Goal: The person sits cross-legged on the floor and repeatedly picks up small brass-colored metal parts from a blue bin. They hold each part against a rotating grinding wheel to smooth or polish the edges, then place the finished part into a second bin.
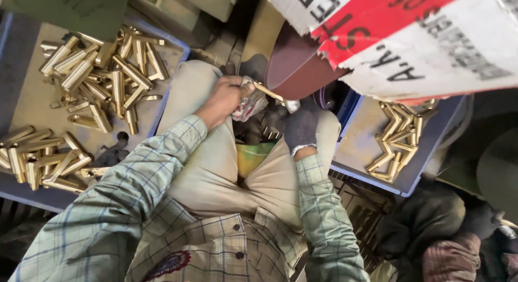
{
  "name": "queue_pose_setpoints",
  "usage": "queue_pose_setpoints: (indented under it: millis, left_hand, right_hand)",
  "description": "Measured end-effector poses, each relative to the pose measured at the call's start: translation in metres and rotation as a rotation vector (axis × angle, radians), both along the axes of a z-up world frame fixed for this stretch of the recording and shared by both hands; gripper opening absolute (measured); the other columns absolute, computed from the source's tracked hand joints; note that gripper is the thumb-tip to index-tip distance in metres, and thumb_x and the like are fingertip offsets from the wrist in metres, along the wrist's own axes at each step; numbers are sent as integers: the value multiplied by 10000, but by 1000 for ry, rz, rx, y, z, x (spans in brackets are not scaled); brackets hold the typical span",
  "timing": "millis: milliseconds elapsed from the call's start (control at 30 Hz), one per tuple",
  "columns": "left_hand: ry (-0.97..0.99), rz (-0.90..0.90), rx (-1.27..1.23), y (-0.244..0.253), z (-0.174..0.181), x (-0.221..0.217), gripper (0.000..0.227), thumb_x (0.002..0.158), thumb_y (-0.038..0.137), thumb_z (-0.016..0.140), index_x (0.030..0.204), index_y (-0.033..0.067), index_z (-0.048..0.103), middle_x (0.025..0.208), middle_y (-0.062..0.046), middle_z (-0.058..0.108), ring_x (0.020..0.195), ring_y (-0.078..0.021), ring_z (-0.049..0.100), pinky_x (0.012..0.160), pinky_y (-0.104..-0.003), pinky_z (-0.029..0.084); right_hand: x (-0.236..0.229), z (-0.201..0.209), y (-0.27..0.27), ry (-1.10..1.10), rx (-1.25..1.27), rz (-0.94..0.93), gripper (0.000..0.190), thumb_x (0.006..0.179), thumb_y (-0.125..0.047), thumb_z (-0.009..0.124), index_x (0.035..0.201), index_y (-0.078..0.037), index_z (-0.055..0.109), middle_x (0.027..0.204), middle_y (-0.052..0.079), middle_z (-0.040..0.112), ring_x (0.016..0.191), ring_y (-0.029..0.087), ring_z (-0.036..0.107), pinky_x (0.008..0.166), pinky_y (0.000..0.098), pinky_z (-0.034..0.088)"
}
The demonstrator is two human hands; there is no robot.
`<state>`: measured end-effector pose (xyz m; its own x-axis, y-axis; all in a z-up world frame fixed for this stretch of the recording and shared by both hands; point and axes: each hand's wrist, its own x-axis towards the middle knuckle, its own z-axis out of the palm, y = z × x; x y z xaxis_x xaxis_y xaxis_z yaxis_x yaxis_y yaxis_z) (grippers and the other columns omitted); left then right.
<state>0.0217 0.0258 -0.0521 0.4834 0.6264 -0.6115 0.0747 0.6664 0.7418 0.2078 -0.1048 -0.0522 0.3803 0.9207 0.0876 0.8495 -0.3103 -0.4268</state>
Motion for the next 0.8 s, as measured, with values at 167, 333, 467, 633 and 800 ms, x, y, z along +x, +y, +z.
queue_pose_setpoints:
  millis: [167, 333, 467, 633, 800]
  left_hand:
    - [-163, -88, 193, -16, 36, -19, 170, 1021, 143, 628, 1084, 11, 716, 814, -8, 665, 617, -68, 538, 513, -276, 436]
    - [-401, -177, 458, -37, 99, -48, 302, 1043, 138, 635, 1320, 20, 647, 1081, 9, 675, 893, -46, 580, 771, -230, 513]
    - [-505, -206, 551, -61, 143, -76, 419, 1021, 129, 671, 1413, 2, 596, 1275, -38, 679, 1139, -99, 620, 999, -264, 524]
    - [-528, -195, 569, -77, 160, -89, 417, 1032, 164, 668, 1402, -17, 602, 1331, -69, 685, 1235, -134, 629, 1098, -303, 517]
    - [-531, -159, 564, -79, 157, -88, 417, 1042, 170, 661, 1403, -29, 601, 1321, -81, 689, 1230, -141, 632, 1099, -309, 513]
  right_hand:
    - [-36, 72, 0, 1077, 269, -354, 360, 964, -179, 661, 1240, 52, 679, 889, 81, 676, 753, 213, 652, 692, 351, 548]
    - [-59, 143, -35, 763, 604, -3, 342, 1049, -87, 656, 1366, 37, 619, 1282, 105, 674, 1161, 204, 670, 1049, 343, 560]
    - [-72, 182, -70, 533, 522, -38, 337, 1041, -141, 673, 1331, 26, 642, 1252, 138, 709, 1113, 209, 708, 996, 340, 604]
    - [-88, 192, -85, 352, 589, 58, 389, 1054, -222, 697, 1357, 15, 632, 1318, 147, 711, 1225, 231, 714, 1081, 373, 590]
    - [-92, 184, -87, 602, 584, -103, 432, 994, -252, 742, 1314, 19, 641, 1205, 137, 738, 1081, 247, 740, 992, 357, 608]
